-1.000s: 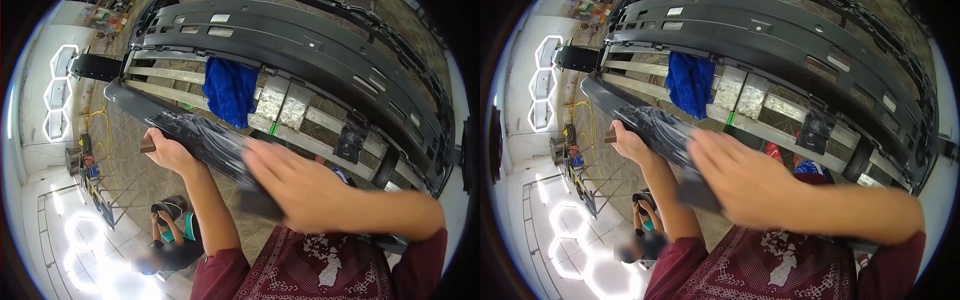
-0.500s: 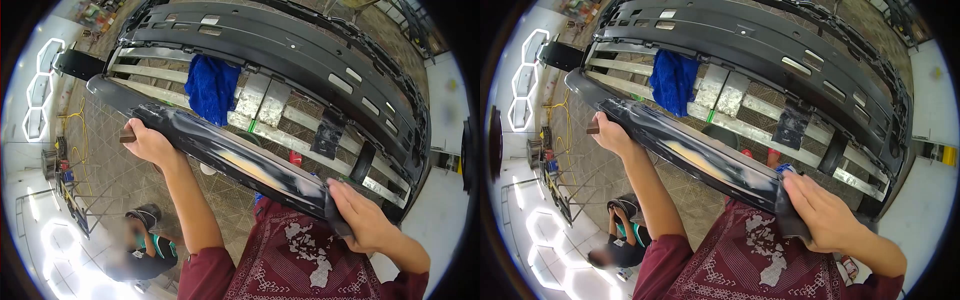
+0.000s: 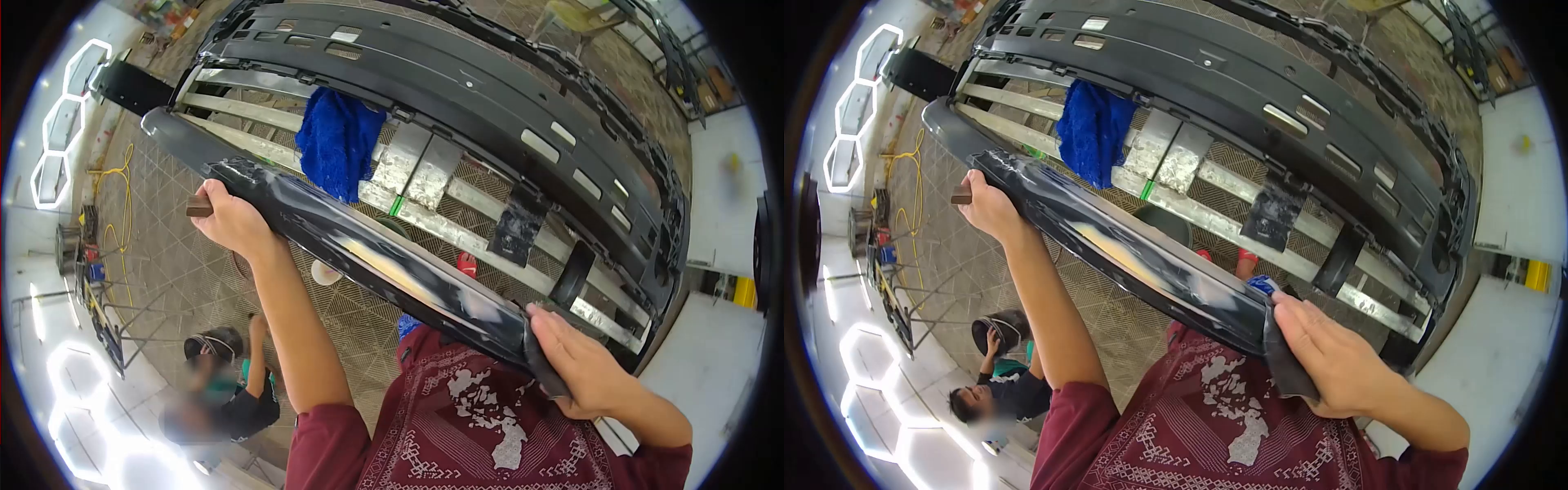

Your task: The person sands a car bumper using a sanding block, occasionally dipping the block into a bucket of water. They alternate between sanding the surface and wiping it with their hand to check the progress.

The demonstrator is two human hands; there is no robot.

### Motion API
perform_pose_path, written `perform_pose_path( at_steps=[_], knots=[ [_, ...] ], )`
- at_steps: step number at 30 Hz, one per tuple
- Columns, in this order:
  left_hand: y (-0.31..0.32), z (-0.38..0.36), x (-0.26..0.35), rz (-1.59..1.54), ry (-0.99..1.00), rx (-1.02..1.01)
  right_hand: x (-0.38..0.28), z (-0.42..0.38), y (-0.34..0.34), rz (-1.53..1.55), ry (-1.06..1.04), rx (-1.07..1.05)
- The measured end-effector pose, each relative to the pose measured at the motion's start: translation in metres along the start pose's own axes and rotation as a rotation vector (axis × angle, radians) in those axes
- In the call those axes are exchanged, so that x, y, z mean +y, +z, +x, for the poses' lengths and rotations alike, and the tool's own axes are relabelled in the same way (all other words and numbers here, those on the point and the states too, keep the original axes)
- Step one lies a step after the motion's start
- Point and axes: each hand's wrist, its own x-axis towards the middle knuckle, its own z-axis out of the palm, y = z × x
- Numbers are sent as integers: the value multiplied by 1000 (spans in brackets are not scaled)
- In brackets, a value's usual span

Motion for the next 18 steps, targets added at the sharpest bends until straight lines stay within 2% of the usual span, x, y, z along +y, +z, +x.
perform_pose_path(
  at_steps=[2, 4, 7, 11, 13, 15, 17, 18],
  knots=[
    [2, 0, -1, -15, 2, 16, 1, 19, -1, 2, -20, 12],
    [-1, 4, -7, -34, 5, -7, 6, 71, 0, 89, -193, 34],
    [-4, 5, -4, 23, 26, 0, 6, 96, 9, 159, -212, 60],
    [-8, 10, -13, 31, 49, -9, 13, 26, -4, 89, -157, -37],
    [-4, 7, -11, 45, 39, 47, 8, 36, -3, 109, -120, -70],
    [-3, 6, -11, -16, 31, 13, 0, 86, 3, 159, -184, 34],
    [-6, 9, -12, 60, 77, 19, -12, 174, 14, 194, -264, 114],
    [-11, 22, -23, 73, 152, -12, -15, 232, 45, 120, -328, 365]
  ],
)
